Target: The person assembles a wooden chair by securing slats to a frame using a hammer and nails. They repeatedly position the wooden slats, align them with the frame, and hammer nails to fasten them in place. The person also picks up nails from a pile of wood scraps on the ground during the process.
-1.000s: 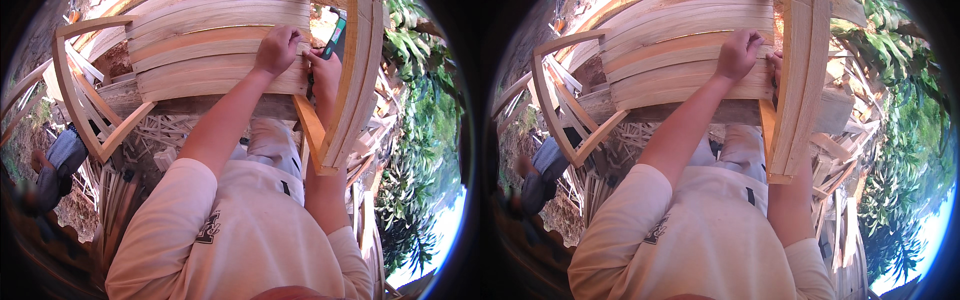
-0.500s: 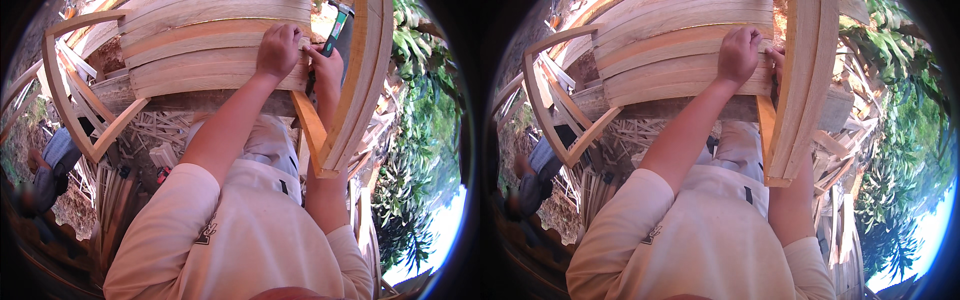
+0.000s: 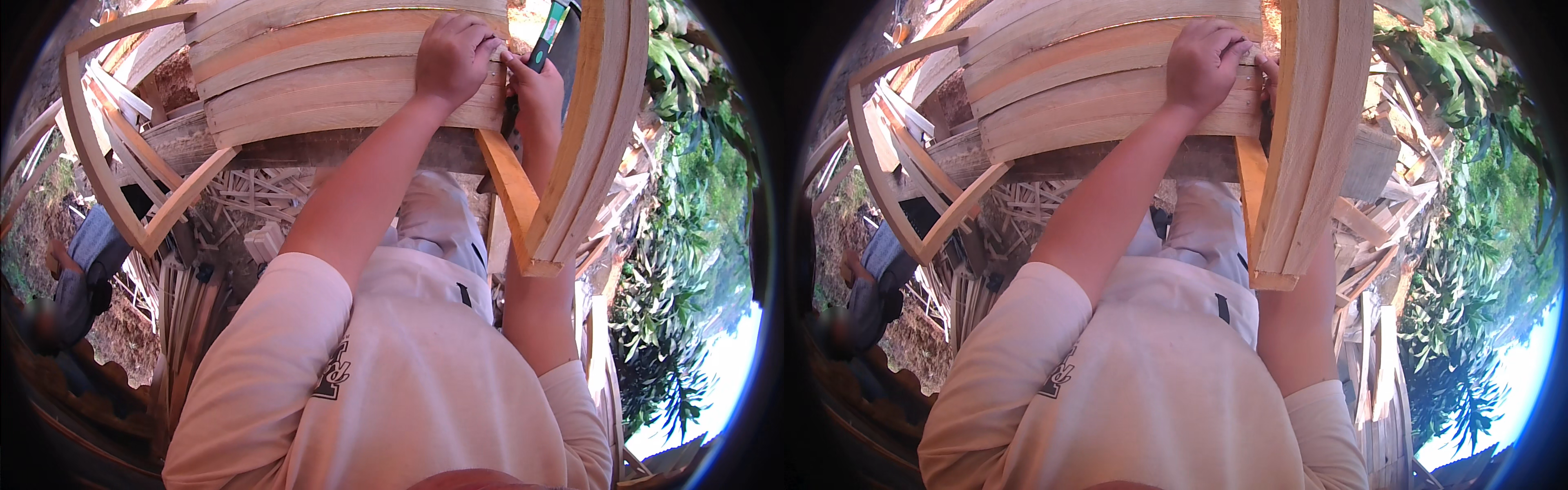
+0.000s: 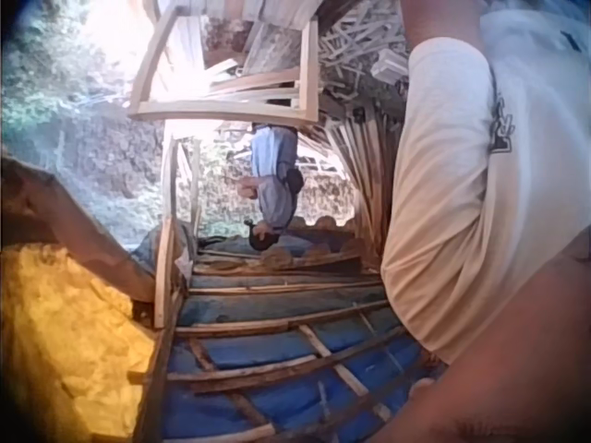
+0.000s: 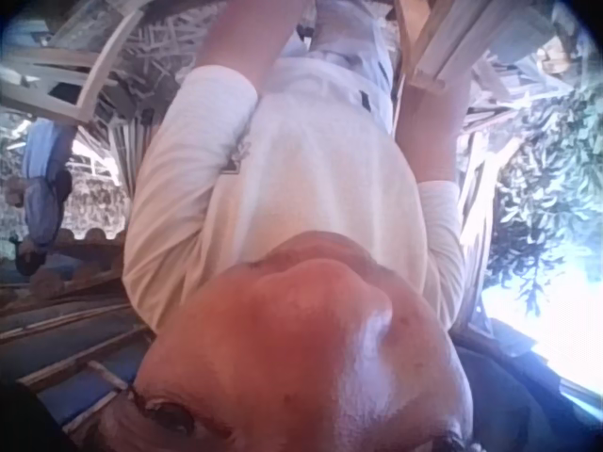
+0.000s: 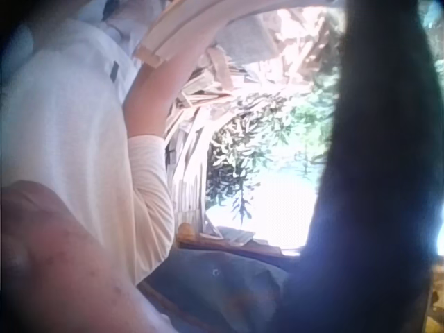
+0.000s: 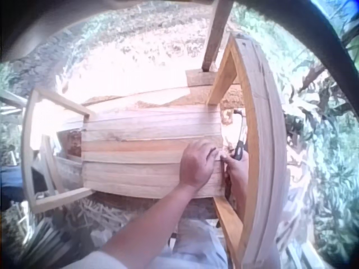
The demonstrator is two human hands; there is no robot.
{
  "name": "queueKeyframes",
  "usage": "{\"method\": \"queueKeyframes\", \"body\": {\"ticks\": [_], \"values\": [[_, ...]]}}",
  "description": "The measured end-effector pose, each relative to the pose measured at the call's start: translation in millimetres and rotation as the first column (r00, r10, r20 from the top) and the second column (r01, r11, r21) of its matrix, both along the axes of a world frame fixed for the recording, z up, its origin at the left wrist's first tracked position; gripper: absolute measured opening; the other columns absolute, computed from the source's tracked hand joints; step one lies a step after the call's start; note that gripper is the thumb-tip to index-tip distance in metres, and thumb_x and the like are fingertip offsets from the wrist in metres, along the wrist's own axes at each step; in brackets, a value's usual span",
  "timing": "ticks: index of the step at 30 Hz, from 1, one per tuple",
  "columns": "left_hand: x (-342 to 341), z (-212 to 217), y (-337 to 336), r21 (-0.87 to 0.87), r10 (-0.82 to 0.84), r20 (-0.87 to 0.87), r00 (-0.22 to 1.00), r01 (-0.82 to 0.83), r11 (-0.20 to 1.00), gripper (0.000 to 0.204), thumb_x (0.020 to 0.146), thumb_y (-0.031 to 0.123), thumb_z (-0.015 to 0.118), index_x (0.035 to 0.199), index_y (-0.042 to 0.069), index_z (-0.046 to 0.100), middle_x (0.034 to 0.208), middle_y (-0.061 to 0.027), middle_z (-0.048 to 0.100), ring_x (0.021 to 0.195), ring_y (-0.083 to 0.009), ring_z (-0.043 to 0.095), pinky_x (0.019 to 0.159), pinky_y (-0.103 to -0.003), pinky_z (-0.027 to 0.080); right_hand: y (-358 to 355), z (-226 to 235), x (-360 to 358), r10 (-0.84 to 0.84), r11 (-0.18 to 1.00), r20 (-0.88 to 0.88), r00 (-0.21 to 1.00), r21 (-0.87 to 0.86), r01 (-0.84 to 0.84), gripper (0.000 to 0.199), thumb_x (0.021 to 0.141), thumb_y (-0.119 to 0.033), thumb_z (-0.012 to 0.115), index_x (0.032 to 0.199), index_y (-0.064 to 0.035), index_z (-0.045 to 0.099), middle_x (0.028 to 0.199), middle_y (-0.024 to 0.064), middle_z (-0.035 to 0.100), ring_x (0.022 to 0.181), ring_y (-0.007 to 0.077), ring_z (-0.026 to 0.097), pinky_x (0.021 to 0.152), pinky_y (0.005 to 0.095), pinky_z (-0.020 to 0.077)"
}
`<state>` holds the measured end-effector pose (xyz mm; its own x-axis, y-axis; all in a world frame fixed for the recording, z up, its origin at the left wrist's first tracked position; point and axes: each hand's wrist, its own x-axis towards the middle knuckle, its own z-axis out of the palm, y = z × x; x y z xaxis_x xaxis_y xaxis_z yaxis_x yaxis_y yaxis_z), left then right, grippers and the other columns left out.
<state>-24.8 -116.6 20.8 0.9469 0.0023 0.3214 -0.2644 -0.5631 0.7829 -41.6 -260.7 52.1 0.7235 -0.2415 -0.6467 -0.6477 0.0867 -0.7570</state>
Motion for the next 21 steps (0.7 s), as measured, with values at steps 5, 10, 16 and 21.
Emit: {"method": "queueKeyframes", "body": {"ticks": [5, 10, 16, 21], "values": [[1, -4, 2, 0.019, 0.005, -0.022, 1.0, -0.005, 1.0, 0.01, 0.086, 0.019, 0.074, 0.084, 0.01, 0.07, 0.09, -0.0024, 0.069, 0.092, -0.0282, 0.062, 0.085, -0.043, 0.049, 2, -1, 0, -0.01, 1.0, 0.008, 1.0, 0.011, 0.01, 0.026, 0.085, -0.011, 0.085, 0.087, -0.0084, 0.059, 0.064, -0.0035, 0.053, 0.052, 0.0073, 0.048, 0.049, 0.0238, 0.0398], [1, 0, 0, 0.036, -0.005, -0.026, 1.0, 0.006, 0.999, 0.009, 0.086, 0.02, 0.074, 0.085, 0.011, 0.071, 0.09, -0.0023, 0.069, 0.093, -0.0281, 0.062, 0.085, -0.043, 0.049, -3, -11, -3, -0.06, 0.998, 0.055, 0.997, 0.009, 0.059, 0.027, 0.084, -0.011, 0.085, 0.086, -0.0083, 0.059, 0.064, -0.0034, 0.053, 0.051, 0.007, 0.047, 0.048, 0.0237, 0.0392], [0, -2, 1, 0.027, 0.006, -0.018, 1.0, -0.006, 1.0, 0.009, 0.084, 0.019, 0.075, 0.084, 0.011, 0.072, 0.087, -0.0012, 0.071, 0.09, -0.0277, 0.063, 0.083, -0.043, 0.05, -8, -2, -5, 0.022, 0.997, 0.047, 0.999, -0.071, -0.018, 0.025, 0.088, -0.017, 0.083, 0.087, -0.0084, 0.06, 0.066, -0.0034, 0.054, 0.05, 0.0061, 0.045, 0.047, 0.0242, 0.0381], [1, -2, 2, 0.029, 0.024, 0.002, 1.0, -0.024, 0.999, 0.008, 0.082, 0.019, 0.077, 0.083, 0.012, 0.074, 0.088, -0.0003, 0.074, 0.09, -0.026, 0.065, 0.083, -0.041, 0.052, -49, 89, -33, 0.106, 0.954, 0.146, 0.984, 0.263, -0.142, 0.016, 0.095, -0.016, 0.072, 0.104, -0.0031, 0.066, 0.082, 0.0014, 0.065, 0.064, 0.0095, 0.058, 0.058, 0.0256, 0.048]]}}
